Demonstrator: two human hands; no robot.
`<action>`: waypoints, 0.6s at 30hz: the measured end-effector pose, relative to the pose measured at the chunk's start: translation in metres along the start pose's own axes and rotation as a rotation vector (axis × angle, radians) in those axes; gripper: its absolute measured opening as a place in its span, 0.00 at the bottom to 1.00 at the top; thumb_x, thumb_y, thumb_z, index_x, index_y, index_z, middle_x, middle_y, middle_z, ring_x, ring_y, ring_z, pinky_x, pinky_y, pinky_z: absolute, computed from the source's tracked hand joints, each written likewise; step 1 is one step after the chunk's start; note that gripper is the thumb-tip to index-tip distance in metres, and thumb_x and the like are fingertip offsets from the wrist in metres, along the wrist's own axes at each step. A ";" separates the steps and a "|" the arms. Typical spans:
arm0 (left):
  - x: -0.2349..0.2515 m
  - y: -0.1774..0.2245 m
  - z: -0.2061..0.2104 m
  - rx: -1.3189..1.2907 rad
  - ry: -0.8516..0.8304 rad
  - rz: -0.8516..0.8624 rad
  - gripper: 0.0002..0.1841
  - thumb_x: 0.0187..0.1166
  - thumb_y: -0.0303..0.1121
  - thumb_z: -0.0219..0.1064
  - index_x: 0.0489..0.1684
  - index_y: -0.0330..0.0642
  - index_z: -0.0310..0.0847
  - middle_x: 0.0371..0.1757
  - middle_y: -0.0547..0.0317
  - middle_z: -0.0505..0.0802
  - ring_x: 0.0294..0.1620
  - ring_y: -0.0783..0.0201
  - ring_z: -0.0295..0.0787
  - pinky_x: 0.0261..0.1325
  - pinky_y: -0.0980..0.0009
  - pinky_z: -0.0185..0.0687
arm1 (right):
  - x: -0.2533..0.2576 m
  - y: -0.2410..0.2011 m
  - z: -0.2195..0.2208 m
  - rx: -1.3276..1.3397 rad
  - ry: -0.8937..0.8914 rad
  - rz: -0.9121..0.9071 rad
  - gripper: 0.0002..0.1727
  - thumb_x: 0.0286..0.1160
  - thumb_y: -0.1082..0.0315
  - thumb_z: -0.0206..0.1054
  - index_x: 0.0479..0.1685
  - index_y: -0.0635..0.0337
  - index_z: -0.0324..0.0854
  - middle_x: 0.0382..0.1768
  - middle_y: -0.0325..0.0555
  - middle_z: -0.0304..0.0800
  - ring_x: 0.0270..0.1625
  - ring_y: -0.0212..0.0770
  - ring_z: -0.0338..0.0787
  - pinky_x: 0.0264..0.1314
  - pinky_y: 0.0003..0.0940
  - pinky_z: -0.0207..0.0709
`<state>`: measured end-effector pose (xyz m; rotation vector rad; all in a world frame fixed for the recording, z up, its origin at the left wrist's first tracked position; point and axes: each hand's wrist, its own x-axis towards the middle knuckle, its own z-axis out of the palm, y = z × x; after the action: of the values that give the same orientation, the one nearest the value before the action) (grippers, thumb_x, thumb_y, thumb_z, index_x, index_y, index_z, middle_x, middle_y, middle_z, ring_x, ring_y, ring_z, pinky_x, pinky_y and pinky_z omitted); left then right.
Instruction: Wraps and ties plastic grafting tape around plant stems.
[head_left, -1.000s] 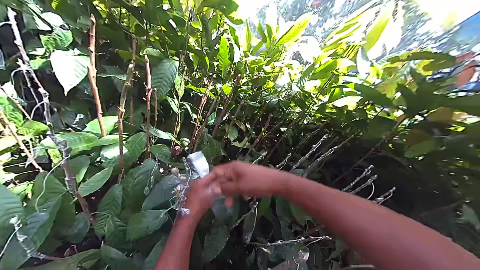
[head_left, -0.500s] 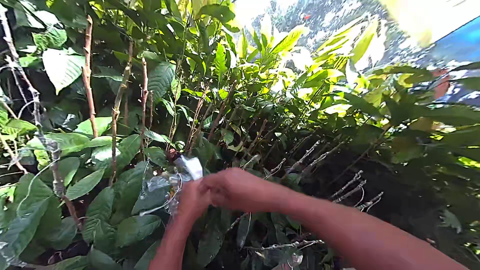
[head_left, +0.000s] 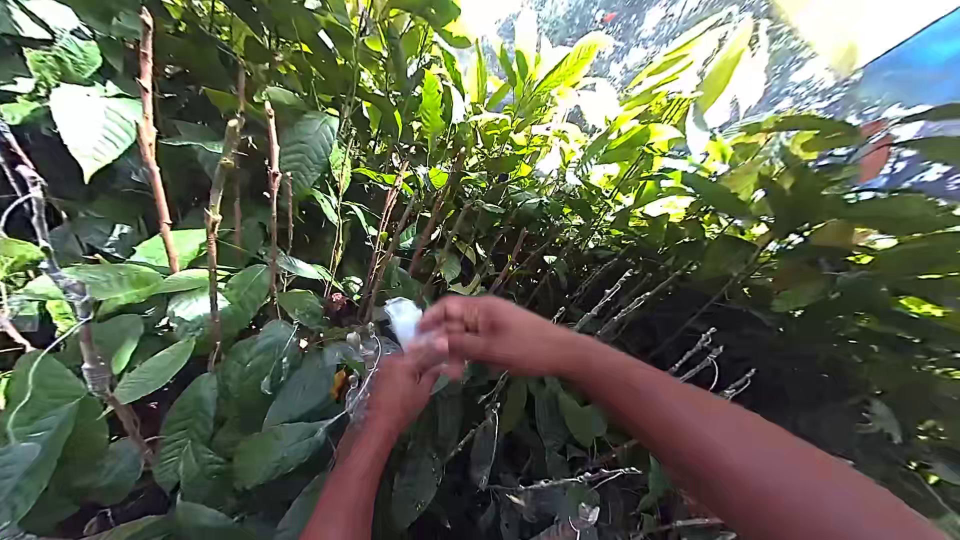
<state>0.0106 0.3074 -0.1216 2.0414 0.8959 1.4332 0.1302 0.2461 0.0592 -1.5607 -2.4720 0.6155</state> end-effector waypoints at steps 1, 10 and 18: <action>-0.003 -0.001 0.002 0.018 -0.014 0.025 0.14 0.81 0.37 0.69 0.51 0.36 0.92 0.41 0.42 0.96 0.40 0.45 0.94 0.50 0.42 0.86 | 0.008 0.015 -0.015 -0.096 0.017 0.040 0.17 0.87 0.69 0.62 0.70 0.60 0.76 0.51 0.43 0.93 0.39 0.30 0.88 0.38 0.29 0.80; 0.000 0.006 -0.008 0.061 0.070 0.008 0.13 0.84 0.39 0.65 0.51 0.41 0.93 0.39 0.48 0.96 0.36 0.52 0.95 0.45 0.47 0.89 | 0.016 0.025 -0.012 -0.491 0.090 0.010 0.17 0.80 0.69 0.68 0.66 0.56 0.83 0.51 0.50 0.92 0.53 0.49 0.91 0.57 0.54 0.84; 0.000 0.011 -0.004 0.042 0.102 0.073 0.13 0.82 0.38 0.67 0.51 0.41 0.93 0.41 0.48 0.95 0.33 0.54 0.92 0.42 0.50 0.88 | 0.011 0.014 -0.002 -0.679 0.081 0.017 0.16 0.87 0.69 0.59 0.68 0.58 0.81 0.52 0.56 0.92 0.57 0.59 0.92 0.58 0.61 0.82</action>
<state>0.0092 0.3002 -0.1128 2.0670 0.9073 1.5825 0.1373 0.2620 0.0539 -1.7482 -2.7568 -0.3324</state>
